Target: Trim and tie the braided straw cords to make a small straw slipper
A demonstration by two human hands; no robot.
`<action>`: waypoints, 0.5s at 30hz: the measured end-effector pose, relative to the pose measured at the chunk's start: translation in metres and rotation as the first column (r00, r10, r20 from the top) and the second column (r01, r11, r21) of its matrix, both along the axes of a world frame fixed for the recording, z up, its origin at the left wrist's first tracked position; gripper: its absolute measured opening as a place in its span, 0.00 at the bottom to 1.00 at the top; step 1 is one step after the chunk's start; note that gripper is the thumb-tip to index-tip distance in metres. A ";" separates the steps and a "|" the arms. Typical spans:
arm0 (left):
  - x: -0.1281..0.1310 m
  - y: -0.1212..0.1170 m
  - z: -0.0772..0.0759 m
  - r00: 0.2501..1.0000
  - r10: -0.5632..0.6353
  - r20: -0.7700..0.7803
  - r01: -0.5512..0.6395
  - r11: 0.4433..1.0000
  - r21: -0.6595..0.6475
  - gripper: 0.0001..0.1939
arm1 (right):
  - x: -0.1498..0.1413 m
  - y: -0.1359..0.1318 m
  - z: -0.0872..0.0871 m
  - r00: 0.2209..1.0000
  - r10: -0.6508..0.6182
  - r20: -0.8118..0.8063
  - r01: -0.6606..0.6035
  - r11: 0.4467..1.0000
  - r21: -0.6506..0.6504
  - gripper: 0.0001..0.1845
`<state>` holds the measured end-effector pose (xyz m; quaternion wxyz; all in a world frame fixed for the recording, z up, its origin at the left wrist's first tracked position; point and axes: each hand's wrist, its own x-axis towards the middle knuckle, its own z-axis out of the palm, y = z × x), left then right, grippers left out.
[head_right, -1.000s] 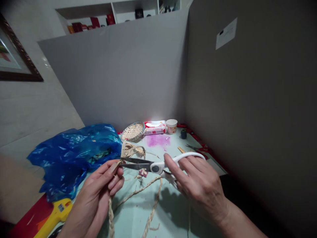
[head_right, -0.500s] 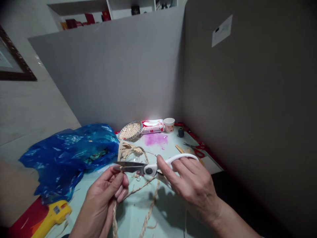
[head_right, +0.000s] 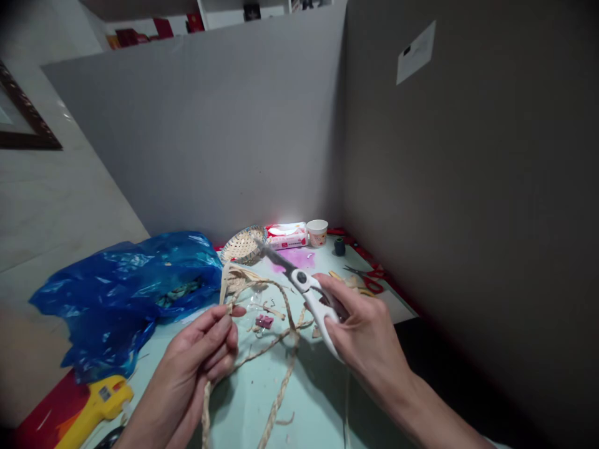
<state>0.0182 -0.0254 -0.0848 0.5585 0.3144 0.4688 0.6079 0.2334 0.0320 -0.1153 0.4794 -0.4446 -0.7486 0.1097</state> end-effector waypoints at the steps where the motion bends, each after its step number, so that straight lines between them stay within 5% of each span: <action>1: -0.003 0.003 -0.001 1.000 -0.002 -0.003 0.002 1.000 -0.013 0.13 | 0.000 0.001 0.001 0.999 -0.012 -0.045 0.009 0.998 -0.067 0.19; 8: -0.023 0.022 -0.008 0.998 0.060 -0.008 -0.060 0.998 -0.028 0.14 | -0.005 0.006 0.003 0.972 -0.001 -0.234 -0.077 0.943 -0.324 0.16; 15: -0.011 0.012 -0.008 0.998 -0.065 0.006 0.065 0.997 -0.029 0.07 | -0.019 0.001 0.006 0.891 0.071 -0.448 -0.334 0.773 -0.540 0.21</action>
